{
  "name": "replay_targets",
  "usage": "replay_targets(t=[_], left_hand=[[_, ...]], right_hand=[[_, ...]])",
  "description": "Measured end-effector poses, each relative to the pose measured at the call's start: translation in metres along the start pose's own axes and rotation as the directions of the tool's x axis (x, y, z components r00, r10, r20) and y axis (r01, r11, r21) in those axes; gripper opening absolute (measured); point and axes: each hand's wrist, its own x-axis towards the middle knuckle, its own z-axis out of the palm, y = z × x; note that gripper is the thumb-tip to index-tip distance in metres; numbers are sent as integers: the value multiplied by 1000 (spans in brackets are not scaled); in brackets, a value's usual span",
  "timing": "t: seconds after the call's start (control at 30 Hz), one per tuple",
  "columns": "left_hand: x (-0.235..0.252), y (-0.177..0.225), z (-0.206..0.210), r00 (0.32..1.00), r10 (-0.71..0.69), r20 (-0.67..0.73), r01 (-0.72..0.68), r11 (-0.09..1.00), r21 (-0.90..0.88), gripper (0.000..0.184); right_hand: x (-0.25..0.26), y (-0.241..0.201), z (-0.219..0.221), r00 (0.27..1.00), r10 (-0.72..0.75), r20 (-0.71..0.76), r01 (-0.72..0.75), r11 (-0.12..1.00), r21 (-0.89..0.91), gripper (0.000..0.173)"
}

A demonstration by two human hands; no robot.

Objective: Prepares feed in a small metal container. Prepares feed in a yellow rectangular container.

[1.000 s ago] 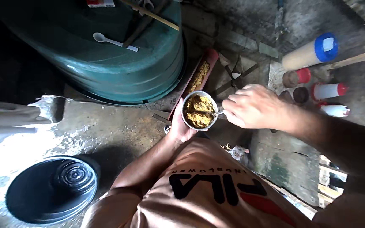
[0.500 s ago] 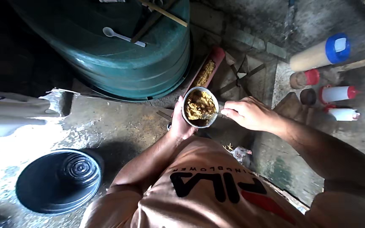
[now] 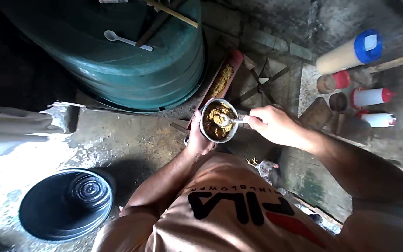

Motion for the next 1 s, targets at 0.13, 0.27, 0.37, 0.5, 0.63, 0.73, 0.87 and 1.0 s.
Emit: replay_targets(t=[0.13,0.27,0.37,0.5,0.63,0.73,0.87,1.0], left_hand=[[-2,0,-1,999,-17,-35,15,998,-56,67],[-3,-2,3,999,35,2,-35,999,2,67],[-3,-6,10,998,54,31,-55,998,40,68],[-4,-4,4,1000,-18,-16,18,1000,-10,69],[-5,-3,-1,998,-43,-55,40,998,-42,70],[-4,-1,-5,1000,15,0,-15,1000,-19,68],[-5,-4,-2,998,63,16,-64,997,41,69],[-2,-6,-1,992,126,7,-126,987,97,72]], right_hand=[[-23,-12,-22,997,-50,-52,37,976,-214,35],[-31,-26,-10,961,-151,-233,47,915,-400,39],[-28,-37,25,885,-380,-270,169,802,-573,29],[-30,-37,37,860,-509,-40,320,598,-735,10],[-36,-30,13,848,-527,-46,325,588,-740,17],[-43,-33,9,822,-561,-100,349,634,-690,28],[-28,-30,25,842,-520,-145,358,739,-571,28],[-9,-22,20,968,-192,-161,138,946,-294,32]])
